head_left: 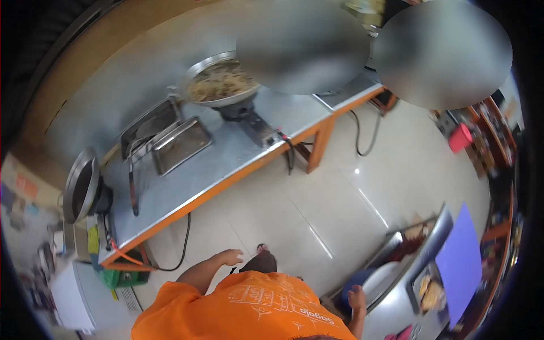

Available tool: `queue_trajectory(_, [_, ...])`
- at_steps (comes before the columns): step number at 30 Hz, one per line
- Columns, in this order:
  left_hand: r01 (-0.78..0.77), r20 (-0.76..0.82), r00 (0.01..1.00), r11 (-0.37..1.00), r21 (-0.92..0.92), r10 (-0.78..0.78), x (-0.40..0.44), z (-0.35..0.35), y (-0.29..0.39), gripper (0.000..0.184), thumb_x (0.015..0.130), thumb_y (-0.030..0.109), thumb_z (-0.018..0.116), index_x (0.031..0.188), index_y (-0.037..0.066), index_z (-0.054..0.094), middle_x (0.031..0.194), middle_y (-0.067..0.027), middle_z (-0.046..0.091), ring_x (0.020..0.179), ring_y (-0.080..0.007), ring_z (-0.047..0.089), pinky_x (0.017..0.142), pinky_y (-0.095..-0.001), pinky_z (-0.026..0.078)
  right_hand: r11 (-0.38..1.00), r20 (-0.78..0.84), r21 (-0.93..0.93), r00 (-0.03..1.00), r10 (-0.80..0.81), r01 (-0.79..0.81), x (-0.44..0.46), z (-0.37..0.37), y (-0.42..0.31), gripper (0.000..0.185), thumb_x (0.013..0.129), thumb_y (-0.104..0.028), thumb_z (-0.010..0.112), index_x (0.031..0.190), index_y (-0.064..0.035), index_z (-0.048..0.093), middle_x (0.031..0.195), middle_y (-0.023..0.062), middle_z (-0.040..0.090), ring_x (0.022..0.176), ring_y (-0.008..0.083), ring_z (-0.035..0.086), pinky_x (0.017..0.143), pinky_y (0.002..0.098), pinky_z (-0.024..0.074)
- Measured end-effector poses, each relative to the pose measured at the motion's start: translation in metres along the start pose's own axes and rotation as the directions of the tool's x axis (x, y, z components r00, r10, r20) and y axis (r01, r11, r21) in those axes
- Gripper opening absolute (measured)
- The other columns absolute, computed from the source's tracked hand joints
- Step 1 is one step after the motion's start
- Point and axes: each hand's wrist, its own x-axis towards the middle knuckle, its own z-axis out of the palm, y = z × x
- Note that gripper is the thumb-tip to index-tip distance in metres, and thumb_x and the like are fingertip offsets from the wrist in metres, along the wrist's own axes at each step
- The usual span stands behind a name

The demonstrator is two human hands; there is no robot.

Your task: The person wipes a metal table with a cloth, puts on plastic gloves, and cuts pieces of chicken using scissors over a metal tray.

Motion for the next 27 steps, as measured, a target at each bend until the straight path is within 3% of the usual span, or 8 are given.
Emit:
queue_trajectory(3, [0.258, -0.129, 0.942, 0.914, -0.314, -0.310, -0.032, -0.006, -0.060, 0.050, 0.093, 0.041, 0.068, 0.131, 0.011, 0.060, 0.126, -0.0206, 0.066, 0.118, -0.0376, 0.062, 0.102, -0.0437, 0.050, 0.978, -0.048, -0.101, 0.981, -0.186, 0.181, 0.106, -0.022, -0.043, 0.037, 0.084, -0.015, 0.064, 0.118, -0.0002, 0.061, 0.101, 0.0264, 0.070, 0.098, 0.0436, 0.067, 0.086, 0.0478, 0.0526])
queue_trajectory(6, [0.286, -0.374, 0.824, 0.883, -0.373, -0.425, -0.030, 0.002, -0.122, 0.050, 0.093, 0.041, 0.067, 0.130, 0.010, 0.059, 0.120, -0.0219, 0.068, 0.116, -0.0384, 0.064, 0.100, -0.0442, 0.051, 0.967, 0.108, -0.042, 0.963, -0.245, 0.251, 0.214, -0.011, -0.165, 0.037, 0.086, -0.008, 0.060, 0.121, 0.0009, 0.059, 0.087, 0.0193, 0.069, 0.086, 0.0283, 0.069, 0.078, 0.0387, 0.0545])
queue_trajectory(8, [0.346, -0.341, 0.767, 0.797, -0.495, -0.544, -0.031, -0.007, -0.138, 0.045, 0.094, 0.039, 0.066, 0.128, 0.010, 0.060, 0.110, -0.0210, 0.071, 0.108, -0.0386, 0.066, 0.096, -0.0439, 0.053, 0.927, 0.170, 0.149, 0.915, -0.366, 0.343, 0.262, 0.018, -0.274, 0.037, 0.088, -0.007, 0.055, 0.124, -0.0005, 0.058, 0.083, 0.0132, 0.066, 0.082, 0.0202, 0.065, 0.075, 0.0341, 0.0537])
queue_trajectory(13, [0.002, -0.550, 0.507, 0.638, -0.770, -0.664, -0.081, -0.049, -0.082, 0.039, 0.096, 0.030, 0.067, 0.128, 0.010, 0.060, 0.099, -0.0186, 0.072, 0.092, -0.0340, 0.070, 0.084, -0.0419, 0.056, 0.631, 0.426, 0.393, 0.476, -0.769, 0.669, 0.252, 0.127, -0.559, 0.034, 0.094, -0.007, 0.054, 0.127, -0.0049, 0.058, 0.095, 0.0069, 0.066, 0.086, 0.0155, 0.063, 0.078, 0.0309, 0.0523])
queue_trajectory(17, [-0.033, -0.477, 0.286, 0.488, -0.872, -0.831, -0.114, 0.011, -0.076, 0.039, 0.093, 0.025, 0.070, 0.128, 0.010, 0.061, 0.095, -0.0186, 0.073, 0.088, -0.0313, 0.071, 0.080, -0.0415, 0.056, 0.749, 0.778, 0.501, 0.152, -0.609, 0.434, 0.209, 0.215, -0.697, 0.029, 0.096, -0.007, 0.055, 0.124, -0.0092, 0.060, 0.100, 0.0044, 0.066, 0.089, 0.0137, 0.063, 0.076, 0.0292, 0.0509])
queue_trajectory(21, [0.128, 0.039, 0.045, -0.033, -0.991, -0.998, -0.148, 0.131, -0.042, 0.042, 0.090, 0.028, 0.073, 0.126, 0.010, 0.062, 0.096, -0.0199, 0.073, 0.092, -0.0329, 0.071, 0.083, -0.0414, 0.056, 0.821, 0.850, 0.498, 0.027, -0.525, 0.279, 0.172, 0.337, -0.787, 0.028, 0.097, -0.012, 0.058, 0.125, -0.0092, 0.059, 0.107, 0.0070, 0.066, 0.094, 0.0183, 0.065, 0.079, 0.0342, 0.0528])
queue_trajectory(25, [0.306, 0.295, 0.047, -0.267, -0.914, -0.954, -0.173, 0.202, 0.034, 0.042, 0.089, 0.031, 0.074, 0.123, 0.009, 0.064, 0.099, -0.0198, 0.074, 0.094, -0.0346, 0.071, 0.085, -0.0425, 0.056, 0.903, 0.901, 0.426, -0.065, -0.429, -0.052, 0.112, 0.444, -0.859, 0.033, 0.095, -0.017, 0.061, 0.126, -0.0074, 0.056, 0.114, 0.0108, 0.063, 0.102, 0.0243, 0.062, 0.084, 0.0410, 0.0530])
queue_trajectory(27, [0.231, 0.281, -0.077, -0.291, -0.928, -0.957, -0.159, 0.239, 0.051, 0.042, 0.088, 0.031, 0.075, 0.121, 0.007, 0.065, 0.099, -0.0208, 0.073, 0.092, -0.0346, 0.071, 0.084, -0.0433, 0.056, 0.906, 0.922, 0.368, -0.042, -0.384, -0.209, 0.087, 0.503, -0.891, 0.033, 0.095, -0.020, 0.059, 0.126, -0.0082, 0.055, 0.119, 0.0119, 0.061, 0.109, 0.0258, 0.059, 0.088, 0.0442, 0.0513])
